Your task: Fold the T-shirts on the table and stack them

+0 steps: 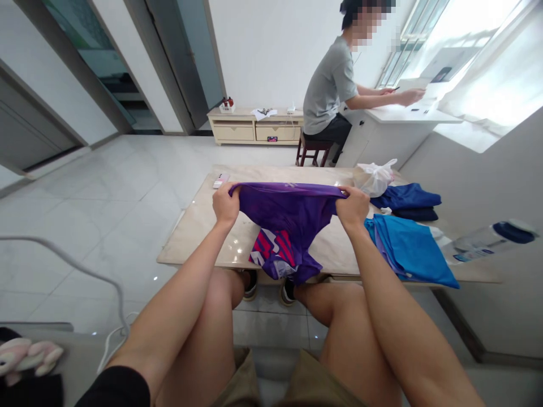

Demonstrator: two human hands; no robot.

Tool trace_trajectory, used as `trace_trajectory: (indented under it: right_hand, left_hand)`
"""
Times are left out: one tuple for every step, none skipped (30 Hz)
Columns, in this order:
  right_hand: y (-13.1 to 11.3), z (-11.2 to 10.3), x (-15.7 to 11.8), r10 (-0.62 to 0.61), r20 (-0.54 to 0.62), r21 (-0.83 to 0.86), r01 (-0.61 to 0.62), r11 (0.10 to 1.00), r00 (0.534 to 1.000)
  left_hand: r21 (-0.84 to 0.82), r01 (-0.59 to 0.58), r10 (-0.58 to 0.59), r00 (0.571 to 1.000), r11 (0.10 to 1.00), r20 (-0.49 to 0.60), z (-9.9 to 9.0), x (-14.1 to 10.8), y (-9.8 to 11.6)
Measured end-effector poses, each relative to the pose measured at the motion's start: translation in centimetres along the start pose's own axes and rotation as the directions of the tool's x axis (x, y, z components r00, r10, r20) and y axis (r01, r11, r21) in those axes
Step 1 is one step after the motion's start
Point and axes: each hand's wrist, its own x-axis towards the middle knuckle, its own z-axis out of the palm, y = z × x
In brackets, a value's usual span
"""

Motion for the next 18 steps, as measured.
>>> trace_trajectory:
  right_hand:
    - [0.6, 0.0, 0.1, 0.007, 0.008, -0.006, -0.007, 1.000, 1.000]
    - [1.2, 0.0, 0.2, 0.007, 0.015, -0.003, -0.007, 1.000, 1.000]
    - [1.8, 0.0, 0.4, 0.005, 0.020, 0.009, -0.005, 1.000, 1.000]
    - [2.3, 0.0, 0.5, 0.014, 0.029, 0.035, -0.015, 0.999, 0.999]
    - [2.7, 0.0, 0.6, 0.042, 0.042, 0.077, -0.045, 0.996, 0.998]
    - [3.1, 0.1, 0.7, 0.087, 0.064, 0.130, -0.094, 0.987, 0.994]
    - [3.3, 0.3, 0.7, 0.142, 0.091, 0.190, -0.157, 0.969, 0.986]
    - [3.4, 0.4, 0.7, 0.199, 0.124, 0.252, -0.225, 0.941, 0.972]
    - [3.5, 0.7, 0.8, 0.251, 0.157, 0.312, -0.289, 0.905, 0.955]
    - [3.4, 0.9, 0.8, 0.291, 0.189, 0.365, -0.343, 0.866, 0.938]
    - [3.4, 1.1, 0.8, 0.320, 0.217, 0.410, -0.384, 0.827, 0.922]
    - [3.2, 1.3, 0.8, 0.340, 0.243, 0.446, -0.416, 0.792, 0.908]
    - [3.1, 1.4, 0.8, 0.357, 0.265, 0.474, -0.443, 0.761, 0.896]
    - [2.9, 1.5, 0.8, 0.369, 0.281, 0.497, -0.464, 0.734, 0.886]
    - [2.7, 1.6, 0.8, 0.377, 0.293, 0.515, -0.477, 0.712, 0.879]
    - [2.6, 1.7, 0.8, 0.378, 0.305, 0.527, -0.486, 0.697, 0.874]
    - [2.6, 1.8, 0.8, 0.372, 0.326, 0.532, -0.494, 0.687, 0.869]
    - [2.6, 1.9, 0.8, 0.359, 0.358, 0.529, -0.504, 0.683, 0.862]
  left_hand:
    - [0.027, 0.025, -0.024, 0.999, 0.999, -0.028, 0.0, 0.1, -0.5]
    - [0.044, 0.050, -0.048, 0.998, 0.998, -0.043, 0.0, 0.2, -1.0]
    - [0.047, 0.076, -0.074, 0.996, 0.996, -0.041, 0.1, 0.4, -1.5]
    - [0.038, 0.101, -0.100, 0.995, 0.994, -0.023, 0.2, 0.5, -1.9]
    - [0.020, 0.126, -0.126, 0.992, 0.992, -0.001, 0.3, 0.6, -2.2]
    - [-0.002, 0.145, -0.145, 0.989, 0.989, 0.019, 0.4, 0.7, -2.5]
    - [-0.019, 0.157, -0.157, 0.987, 0.987, 0.033, 0.5, 0.7, -2.7]
    - [-0.028, 0.164, -0.163, 0.986, 0.986, 0.040, 0.6, 0.6, -2.8]
    - [-0.027, 0.166, -0.165, 0.985, 0.986, 0.047, 0.7, 0.6, -2.9]
    - [-0.018, 0.164, -0.162, 0.985, 0.986, 0.059, 0.8, 0.5, -3.0]
    - [-0.006, 0.160, -0.160, 0.984, 0.987, 0.075, 0.9, 0.5, -3.0]
    - [0.006, 0.159, -0.159, 0.983, 0.987, 0.092, 1.0, 0.4, -3.0]
    - [0.014, 0.161, -0.162, 0.981, 0.987, 0.103, 1.1, 0.4, -3.0]
    - [0.015, 0.165, -0.165, 0.981, 0.986, 0.105, 1.2, 0.5, -3.1]
    - [0.008, 0.168, -0.168, 0.981, 0.986, 0.098, 1.2, 0.5, -3.2]
    - [-0.002, 0.172, -0.171, 0.981, 0.985, 0.087, 1.2, 0.6, -3.4]
    - [-0.009, 0.174, -0.173, 0.982, 0.985, 0.081, 1.3, 0.6, -3.5]
    - [-0.006, 0.177, -0.176, 0.980, 0.984, 0.092, 1.3, 0.6, -3.7]
